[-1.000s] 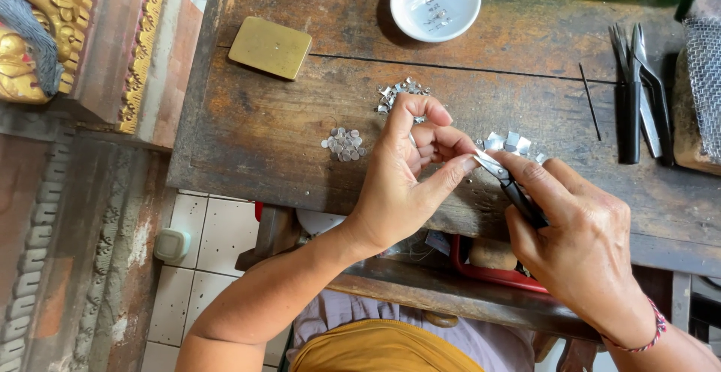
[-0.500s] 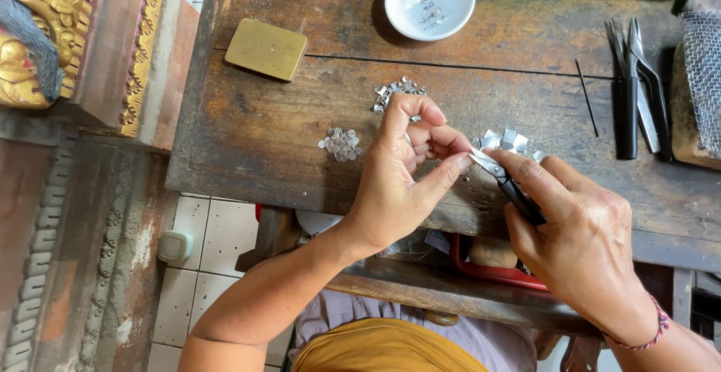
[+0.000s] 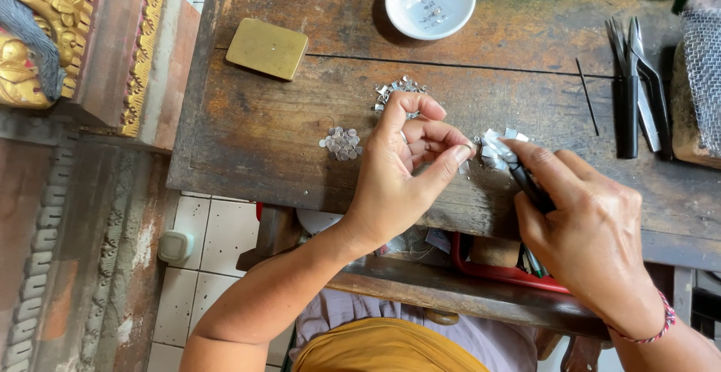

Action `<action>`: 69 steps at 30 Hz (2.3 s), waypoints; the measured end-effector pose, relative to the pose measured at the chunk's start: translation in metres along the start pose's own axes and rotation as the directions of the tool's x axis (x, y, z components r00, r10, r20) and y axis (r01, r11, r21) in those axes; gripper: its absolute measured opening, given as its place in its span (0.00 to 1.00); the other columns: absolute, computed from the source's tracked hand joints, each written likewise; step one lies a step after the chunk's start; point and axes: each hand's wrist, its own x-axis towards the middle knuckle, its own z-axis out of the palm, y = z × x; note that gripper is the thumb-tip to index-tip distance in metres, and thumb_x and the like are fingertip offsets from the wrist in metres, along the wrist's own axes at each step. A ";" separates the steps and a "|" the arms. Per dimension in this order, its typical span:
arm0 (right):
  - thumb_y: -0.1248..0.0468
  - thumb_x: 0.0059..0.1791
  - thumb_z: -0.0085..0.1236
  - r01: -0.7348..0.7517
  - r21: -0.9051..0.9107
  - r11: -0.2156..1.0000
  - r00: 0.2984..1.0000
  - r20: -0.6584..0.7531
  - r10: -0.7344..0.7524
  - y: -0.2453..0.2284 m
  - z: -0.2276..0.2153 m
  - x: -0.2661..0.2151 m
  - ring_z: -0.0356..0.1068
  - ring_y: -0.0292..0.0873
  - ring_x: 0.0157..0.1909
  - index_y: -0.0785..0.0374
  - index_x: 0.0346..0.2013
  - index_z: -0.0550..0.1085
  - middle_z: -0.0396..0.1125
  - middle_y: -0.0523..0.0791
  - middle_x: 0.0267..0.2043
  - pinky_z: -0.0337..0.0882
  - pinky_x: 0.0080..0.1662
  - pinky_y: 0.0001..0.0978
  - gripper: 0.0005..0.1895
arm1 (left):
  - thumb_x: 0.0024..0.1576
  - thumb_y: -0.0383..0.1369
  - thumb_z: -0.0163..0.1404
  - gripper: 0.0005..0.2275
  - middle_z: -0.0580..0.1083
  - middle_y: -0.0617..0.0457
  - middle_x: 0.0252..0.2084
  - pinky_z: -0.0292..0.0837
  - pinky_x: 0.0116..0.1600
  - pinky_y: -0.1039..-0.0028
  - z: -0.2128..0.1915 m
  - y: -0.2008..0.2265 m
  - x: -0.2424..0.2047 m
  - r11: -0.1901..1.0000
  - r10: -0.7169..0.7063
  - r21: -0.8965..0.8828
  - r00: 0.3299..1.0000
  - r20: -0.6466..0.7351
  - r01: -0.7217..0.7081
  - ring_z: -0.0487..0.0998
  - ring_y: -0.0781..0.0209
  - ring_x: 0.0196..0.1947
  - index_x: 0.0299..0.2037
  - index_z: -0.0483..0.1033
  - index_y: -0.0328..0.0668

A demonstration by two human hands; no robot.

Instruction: Shaping and assembling small silver jewelry components using needle-nose pliers at a workbench.

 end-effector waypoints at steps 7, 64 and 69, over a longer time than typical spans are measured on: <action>0.71 0.44 0.52 0.004 0.021 1.000 0.991 -0.132 -0.001 0.009 0.005 0.005 0.70 0.50 0.34 0.61 0.59 0.76 0.72 0.47 0.40 0.66 0.38 0.41 0.28 | 0.60 0.20 0.51 0.13 0.78 0.37 0.39 0.83 0.48 0.72 -0.004 -0.012 0.002 0.963 -0.146 -0.229 0.989 0.006 0.143 0.85 0.49 0.42 0.48 0.60 0.40; 0.74 0.46 0.53 0.160 0.072 0.984 0.976 -0.163 -0.147 0.010 0.006 0.011 0.70 0.47 0.34 0.64 0.56 0.76 0.74 0.48 0.44 0.67 0.39 0.38 0.23 | 0.61 0.21 0.52 0.10 0.81 0.48 0.41 0.81 0.52 0.81 -0.004 0.005 -0.003 0.989 0.021 0.148 0.999 0.048 -0.028 0.84 0.65 0.43 0.52 0.77 0.36; 0.75 0.47 0.53 0.170 0.073 0.983 0.970 -0.190 -0.154 0.009 0.006 0.011 0.71 0.47 0.35 0.67 0.56 0.77 0.75 0.49 0.45 0.67 0.38 0.37 0.22 | 0.60 0.20 0.54 0.09 0.80 0.49 0.42 0.81 0.52 0.81 -0.004 0.001 -0.001 0.993 0.029 0.119 1.000 0.006 -0.029 0.82 0.67 0.43 0.48 0.75 0.37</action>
